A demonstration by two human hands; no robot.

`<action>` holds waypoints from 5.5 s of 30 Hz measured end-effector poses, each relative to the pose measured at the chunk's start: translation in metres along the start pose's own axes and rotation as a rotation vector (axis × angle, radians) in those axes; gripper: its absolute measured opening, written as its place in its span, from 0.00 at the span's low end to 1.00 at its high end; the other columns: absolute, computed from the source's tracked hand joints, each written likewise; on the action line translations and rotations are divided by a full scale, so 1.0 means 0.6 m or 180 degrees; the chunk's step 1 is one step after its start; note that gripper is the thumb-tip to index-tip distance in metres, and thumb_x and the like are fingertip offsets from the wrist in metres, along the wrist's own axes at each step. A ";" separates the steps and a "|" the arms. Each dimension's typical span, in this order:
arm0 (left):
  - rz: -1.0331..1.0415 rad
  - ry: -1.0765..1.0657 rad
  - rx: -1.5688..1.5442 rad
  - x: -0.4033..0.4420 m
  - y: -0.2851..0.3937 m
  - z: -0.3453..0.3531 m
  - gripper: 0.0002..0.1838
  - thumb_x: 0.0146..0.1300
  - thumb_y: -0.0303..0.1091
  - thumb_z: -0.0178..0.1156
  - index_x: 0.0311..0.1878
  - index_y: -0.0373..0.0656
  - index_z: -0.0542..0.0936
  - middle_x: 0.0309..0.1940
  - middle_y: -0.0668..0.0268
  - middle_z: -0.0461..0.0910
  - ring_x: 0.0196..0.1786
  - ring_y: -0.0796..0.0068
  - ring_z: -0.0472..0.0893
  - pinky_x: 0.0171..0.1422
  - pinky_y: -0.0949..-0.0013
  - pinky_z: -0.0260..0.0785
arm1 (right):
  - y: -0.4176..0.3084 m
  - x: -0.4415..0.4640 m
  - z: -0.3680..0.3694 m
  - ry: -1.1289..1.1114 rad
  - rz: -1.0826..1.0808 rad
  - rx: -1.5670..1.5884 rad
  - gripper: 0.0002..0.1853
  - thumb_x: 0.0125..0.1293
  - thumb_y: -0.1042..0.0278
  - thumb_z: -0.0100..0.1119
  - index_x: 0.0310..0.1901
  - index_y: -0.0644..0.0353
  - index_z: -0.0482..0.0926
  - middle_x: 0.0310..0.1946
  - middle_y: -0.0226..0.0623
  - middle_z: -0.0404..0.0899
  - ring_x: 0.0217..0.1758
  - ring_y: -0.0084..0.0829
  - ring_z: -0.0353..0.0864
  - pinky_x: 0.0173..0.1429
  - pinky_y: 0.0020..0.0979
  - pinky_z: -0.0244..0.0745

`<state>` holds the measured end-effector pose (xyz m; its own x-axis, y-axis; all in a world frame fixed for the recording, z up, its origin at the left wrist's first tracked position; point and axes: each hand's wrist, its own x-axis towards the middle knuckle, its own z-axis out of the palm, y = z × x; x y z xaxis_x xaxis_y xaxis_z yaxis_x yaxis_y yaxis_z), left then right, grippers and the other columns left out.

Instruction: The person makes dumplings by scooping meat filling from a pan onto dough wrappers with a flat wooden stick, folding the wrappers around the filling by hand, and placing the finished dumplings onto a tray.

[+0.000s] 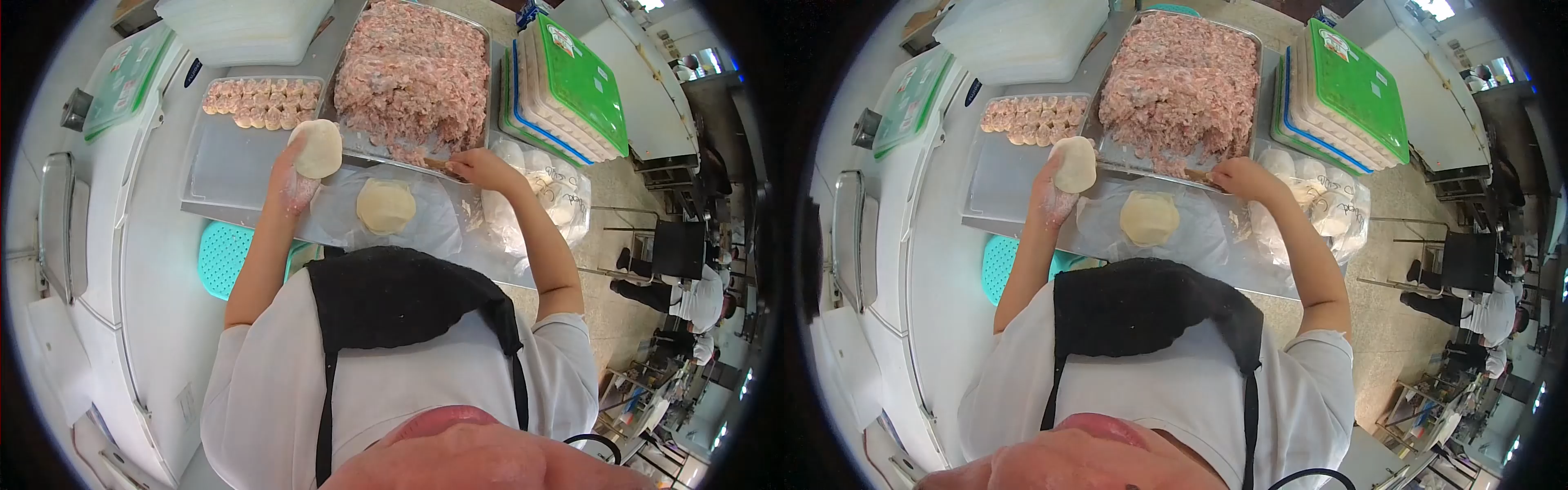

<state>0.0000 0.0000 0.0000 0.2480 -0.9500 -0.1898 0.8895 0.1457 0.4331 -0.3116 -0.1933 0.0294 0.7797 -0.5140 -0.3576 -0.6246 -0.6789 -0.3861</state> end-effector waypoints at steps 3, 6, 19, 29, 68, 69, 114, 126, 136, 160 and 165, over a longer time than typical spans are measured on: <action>0.0005 0.0500 0.0654 -0.003 0.015 -0.010 0.24 0.66 0.34 0.58 0.62 0.33 0.68 0.57 0.53 0.75 0.59 0.57 0.77 0.64 0.56 0.70 | -0.029 -0.011 -0.003 -0.0059 0.0064 0.0508 0.16 0.67 0.56 0.51 0.40 0.57 0.84 0.37 0.47 0.82 0.42 0.48 0.81 0.48 0.43 0.74; 0.0070 0.0472 0.0598 0.032 0.018 -0.002 0.19 0.66 0.30 0.58 0.57 0.33 0.72 0.53 0.56 0.78 0.55 0.60 0.79 0.60 0.59 0.73 | -0.059 0.000 -0.013 0.0004 0.0350 -0.0613 0.15 0.68 0.57 0.51 0.41 0.59 0.83 0.36 0.48 0.82 0.41 0.49 0.81 0.47 0.43 0.74; -0.0405 -0.0016 -0.0212 0.121 -0.088 0.121 0.21 0.72 0.43 0.46 0.58 0.35 0.69 0.54 0.53 0.74 0.59 0.56 0.74 0.66 0.52 0.66 | -0.143 -0.019 -0.009 0.1482 -0.0039 0.2007 0.19 0.71 0.62 0.53 0.58 0.62 0.76 0.28 0.25 0.76 0.33 0.22 0.72 0.38 0.29 0.70; -0.0076 0.0429 -0.0404 0.122 -0.086 0.134 0.36 0.69 0.62 0.42 0.60 0.35 0.67 0.57 0.50 0.71 0.60 0.50 0.71 0.67 0.45 0.61 | -0.164 -0.059 -0.014 0.1985 -0.0291 -0.0122 0.14 0.68 0.62 0.51 0.51 0.56 0.76 0.36 0.45 0.79 0.39 0.47 0.81 0.40 0.46 0.76; 0.0454 -0.0022 0.4758 0.089 -0.110 0.195 0.33 0.56 0.31 0.66 0.63 0.33 0.67 0.39 0.60 0.82 0.30 0.77 0.79 0.31 0.74 0.71 | 0.070 -0.014 -0.015 0.1462 -0.0221 -0.1227 0.13 0.67 0.59 0.52 0.47 0.53 0.81 0.34 0.42 0.79 0.39 0.43 0.82 0.39 0.41 0.77; 0.0466 -0.0009 0.4759 0.078 -0.101 0.201 0.33 0.56 0.31 0.66 0.63 0.33 0.67 0.39 0.60 0.82 0.30 0.77 0.79 0.31 0.74 0.71 | 0.073 -0.024 -0.017 0.1466 -0.0236 -0.1230 0.13 0.67 0.59 0.52 0.47 0.53 0.81 0.34 0.42 0.79 0.39 0.43 0.82 0.39 0.41 0.77; 0.0900 -0.1684 0.4824 -0.062 0.290 0.015 0.29 0.47 0.44 0.75 0.48 0.37 0.78 0.40 0.62 0.80 0.36 0.73 0.78 0.42 0.70 0.72 | -0.483 0.013 0.009 0.2051 -0.1083 -0.0023 0.14 0.69 0.59 0.52 0.49 0.56 0.80 0.39 0.44 0.82 0.40 0.47 0.81 0.42 0.43 0.75; 0.1194 -0.0250 0.6214 0.030 0.404 -0.248 0.32 0.48 0.43 0.71 0.54 0.37 0.75 0.50 0.52 0.78 0.55 0.56 0.77 0.57 0.60 0.69 | -0.377 -0.053 0.091 0.1922 0.0084 0.1182 0.15 0.69 0.63 0.55 0.52 0.63 0.78 0.33 0.43 0.82 0.35 0.33 0.80 0.41 0.32 0.72; 0.1337 0.0783 0.6121 0.091 0.331 -0.245 0.45 0.52 0.35 0.68 0.71 0.39 0.56 0.57 0.44 0.74 0.57 0.48 0.76 0.60 0.56 0.68 | -0.327 -0.147 0.158 0.2126 0.1199 0.2447 0.16 0.69 0.64 0.56 0.54 0.64 0.79 0.25 0.21 0.69 0.27 0.13 0.64 0.30 0.19 0.61; 0.1487 -0.1381 0.5893 -0.063 -0.019 0.033 0.21 0.58 0.31 0.63 0.56 0.43 0.75 0.51 0.55 0.75 0.57 0.53 0.73 0.62 0.59 0.65 | -0.007 -0.059 -0.067 0.2015 0.0694 -0.1973 0.10 0.56 0.66 0.56 0.23 0.58 0.83 0.24 0.44 0.82 0.30 0.44 0.84 0.33 0.43 0.78; 0.0732 -0.1727 0.5875 -0.064 -0.128 0.029 0.19 0.52 0.32 0.67 0.49 0.42 0.78 0.39 0.56 0.73 0.47 0.53 0.74 0.53 0.58 0.67 | 0.018 0.002 -0.004 0.1820 0.0096 -0.1966 0.06 0.51 0.70 0.57 0.23 0.56 0.84 0.24 0.42 0.82 0.29 0.41 0.84 0.30 0.40 0.78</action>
<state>-0.0844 0.0207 -0.0108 -0.1663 -0.9819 0.0906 -0.6656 0.1796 0.7244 -0.3173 -0.2027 0.0269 0.7694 -0.6099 0.1899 -0.6386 -0.7400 0.2109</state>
